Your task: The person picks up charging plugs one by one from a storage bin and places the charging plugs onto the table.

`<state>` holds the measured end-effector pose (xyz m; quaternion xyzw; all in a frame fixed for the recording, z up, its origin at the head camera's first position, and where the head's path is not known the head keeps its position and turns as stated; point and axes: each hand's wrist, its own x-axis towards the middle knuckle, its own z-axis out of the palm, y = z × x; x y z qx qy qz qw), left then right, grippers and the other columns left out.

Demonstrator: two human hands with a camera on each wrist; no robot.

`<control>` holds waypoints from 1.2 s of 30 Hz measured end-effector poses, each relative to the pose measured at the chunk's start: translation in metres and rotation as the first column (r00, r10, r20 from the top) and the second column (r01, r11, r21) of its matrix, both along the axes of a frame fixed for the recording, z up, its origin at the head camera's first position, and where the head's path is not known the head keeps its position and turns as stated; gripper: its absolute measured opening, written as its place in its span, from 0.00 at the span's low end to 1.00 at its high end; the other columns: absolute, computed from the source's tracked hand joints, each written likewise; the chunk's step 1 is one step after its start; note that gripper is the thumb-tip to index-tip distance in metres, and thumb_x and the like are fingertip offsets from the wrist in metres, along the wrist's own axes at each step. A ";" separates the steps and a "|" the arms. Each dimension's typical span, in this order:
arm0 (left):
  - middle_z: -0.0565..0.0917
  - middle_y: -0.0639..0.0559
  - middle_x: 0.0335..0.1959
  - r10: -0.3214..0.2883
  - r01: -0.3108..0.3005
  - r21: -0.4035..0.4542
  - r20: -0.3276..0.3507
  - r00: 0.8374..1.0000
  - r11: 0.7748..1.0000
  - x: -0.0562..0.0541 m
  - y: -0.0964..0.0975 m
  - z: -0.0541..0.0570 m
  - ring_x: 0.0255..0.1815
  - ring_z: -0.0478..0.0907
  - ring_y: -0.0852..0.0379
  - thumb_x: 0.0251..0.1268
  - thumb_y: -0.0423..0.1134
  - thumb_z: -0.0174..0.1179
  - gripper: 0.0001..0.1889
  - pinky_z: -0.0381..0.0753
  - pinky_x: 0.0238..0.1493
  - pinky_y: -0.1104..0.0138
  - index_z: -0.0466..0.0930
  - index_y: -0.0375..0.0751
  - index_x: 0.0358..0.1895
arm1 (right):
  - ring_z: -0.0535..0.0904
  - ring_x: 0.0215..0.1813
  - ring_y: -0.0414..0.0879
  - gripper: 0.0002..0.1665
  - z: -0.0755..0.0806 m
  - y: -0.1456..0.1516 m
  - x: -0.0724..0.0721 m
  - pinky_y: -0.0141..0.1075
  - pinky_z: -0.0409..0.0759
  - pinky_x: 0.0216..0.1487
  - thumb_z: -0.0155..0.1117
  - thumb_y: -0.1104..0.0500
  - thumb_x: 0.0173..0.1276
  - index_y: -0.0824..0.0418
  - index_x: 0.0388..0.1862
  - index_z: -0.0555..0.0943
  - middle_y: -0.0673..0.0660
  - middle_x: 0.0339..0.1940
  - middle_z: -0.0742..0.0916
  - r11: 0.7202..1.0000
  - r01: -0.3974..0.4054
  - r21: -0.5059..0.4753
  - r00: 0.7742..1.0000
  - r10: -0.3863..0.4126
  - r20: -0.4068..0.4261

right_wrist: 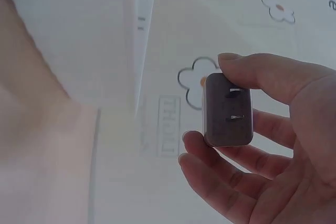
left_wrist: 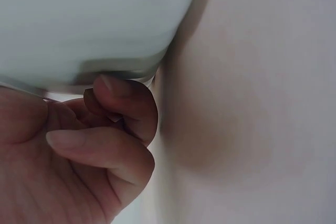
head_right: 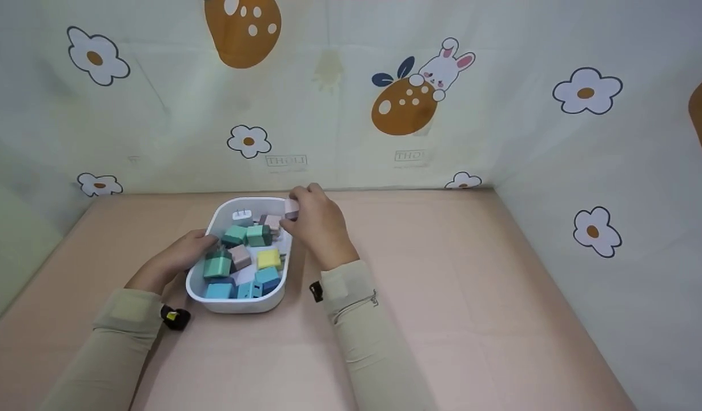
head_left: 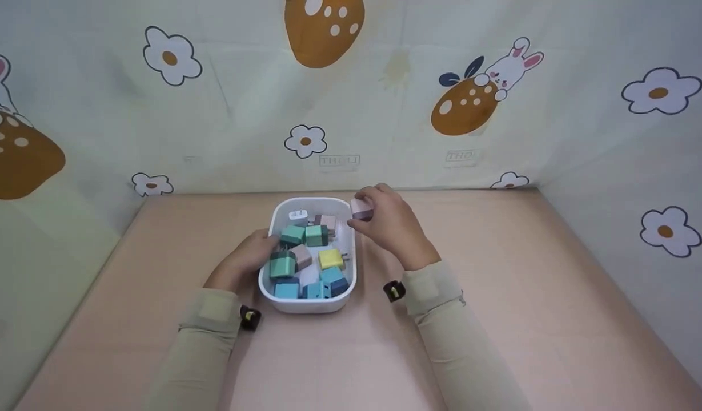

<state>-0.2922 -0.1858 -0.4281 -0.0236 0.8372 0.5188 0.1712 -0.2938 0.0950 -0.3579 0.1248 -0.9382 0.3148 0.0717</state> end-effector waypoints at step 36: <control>0.76 0.37 0.68 -0.009 0.009 0.009 0.002 1.000 1.000 0.000 -0.001 -0.002 0.69 0.73 0.42 0.89 0.46 0.33 0.29 0.66 0.78 0.45 0.59 0.36 0.83 | 0.80 0.57 0.53 0.28 -0.046 0.029 -0.031 0.48 0.82 0.62 0.81 0.53 0.66 0.58 0.62 0.83 0.56 0.56 0.83 0.996 0.085 0.034 0.984 -0.090 0.154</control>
